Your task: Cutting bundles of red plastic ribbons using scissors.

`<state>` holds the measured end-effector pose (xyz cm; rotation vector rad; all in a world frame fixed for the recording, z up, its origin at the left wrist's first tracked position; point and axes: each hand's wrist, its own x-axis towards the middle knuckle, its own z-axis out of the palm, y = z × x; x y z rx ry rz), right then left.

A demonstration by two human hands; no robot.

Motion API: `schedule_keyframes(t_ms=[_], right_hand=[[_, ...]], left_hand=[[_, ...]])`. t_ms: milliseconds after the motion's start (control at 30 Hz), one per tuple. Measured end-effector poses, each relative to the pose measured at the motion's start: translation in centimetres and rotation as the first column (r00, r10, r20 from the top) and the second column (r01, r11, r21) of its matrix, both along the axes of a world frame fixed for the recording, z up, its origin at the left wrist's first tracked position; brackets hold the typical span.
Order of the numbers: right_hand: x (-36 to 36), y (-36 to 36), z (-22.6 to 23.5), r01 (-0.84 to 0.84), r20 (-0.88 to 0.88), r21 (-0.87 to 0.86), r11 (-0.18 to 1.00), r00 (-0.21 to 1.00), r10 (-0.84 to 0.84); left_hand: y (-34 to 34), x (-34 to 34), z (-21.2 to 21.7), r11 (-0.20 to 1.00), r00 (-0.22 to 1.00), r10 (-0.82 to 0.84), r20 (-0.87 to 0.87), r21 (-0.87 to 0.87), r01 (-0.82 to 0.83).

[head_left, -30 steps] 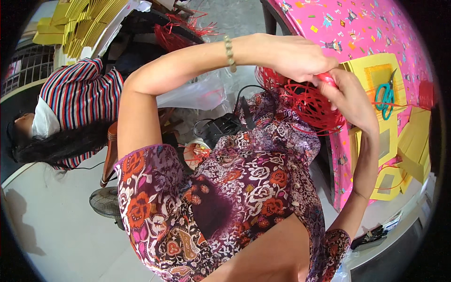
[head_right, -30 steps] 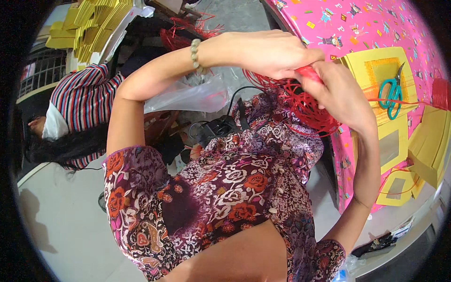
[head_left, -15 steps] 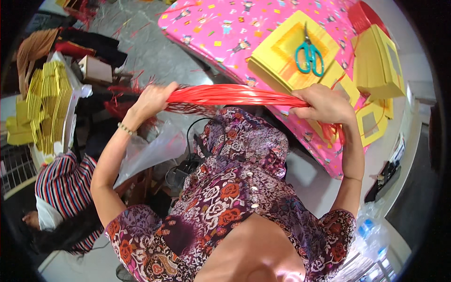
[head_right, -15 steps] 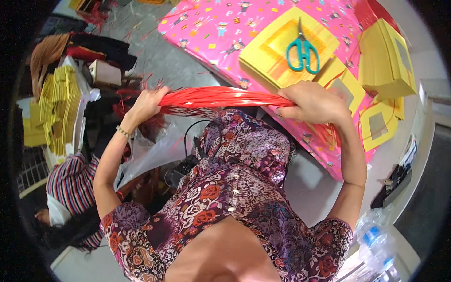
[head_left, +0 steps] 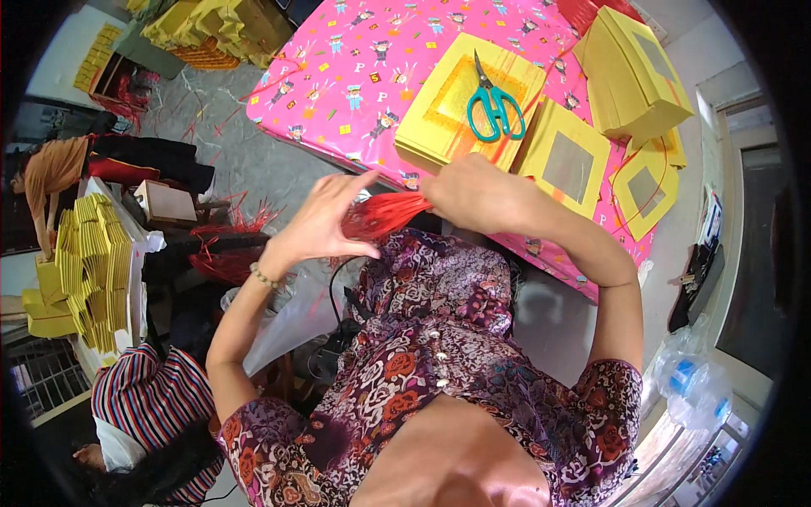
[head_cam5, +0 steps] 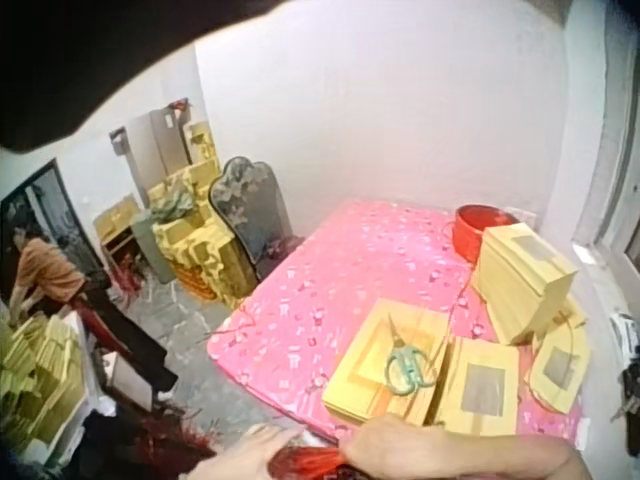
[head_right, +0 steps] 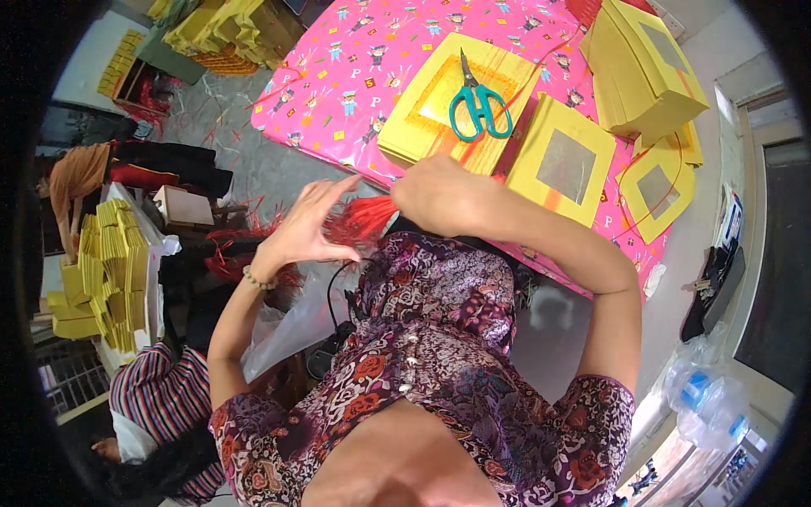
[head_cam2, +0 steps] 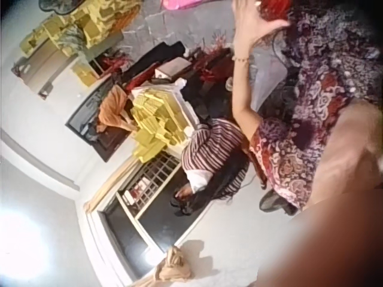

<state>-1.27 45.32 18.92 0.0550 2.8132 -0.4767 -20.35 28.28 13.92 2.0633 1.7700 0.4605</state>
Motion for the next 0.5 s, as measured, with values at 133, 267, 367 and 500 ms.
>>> schedule_keyframes(t_ms=[133,267,367,500], right_hand=[[-1.0,-1.8,-0.5,-0.122,-0.056,0.167,0.978,0.990,0.133],[-0.7,-1.2,0.0,-0.143,-0.037,0.074,0.987,0.989,0.146],[-0.6,-0.2,0.3,-0.091,0.067,-0.034,0.995,0.993,0.093],[1.6,3.3,3.0,-0.038,0.069,-0.049,0.998,0.997,0.041]], left_hand=[[3.4,4.6,1.3,1.000,0.937,-0.015,0.350,0.010,0.013],[4.2,5.5,0.1,0.983,0.845,0.101,0.526,-0.181,-0.005],[4.3,5.2,-0.6,0.981,0.830,0.064,0.554,-0.189,0.050],[5.1,4.7,2.5,0.913,0.840,0.061,0.539,-0.371,0.172]])
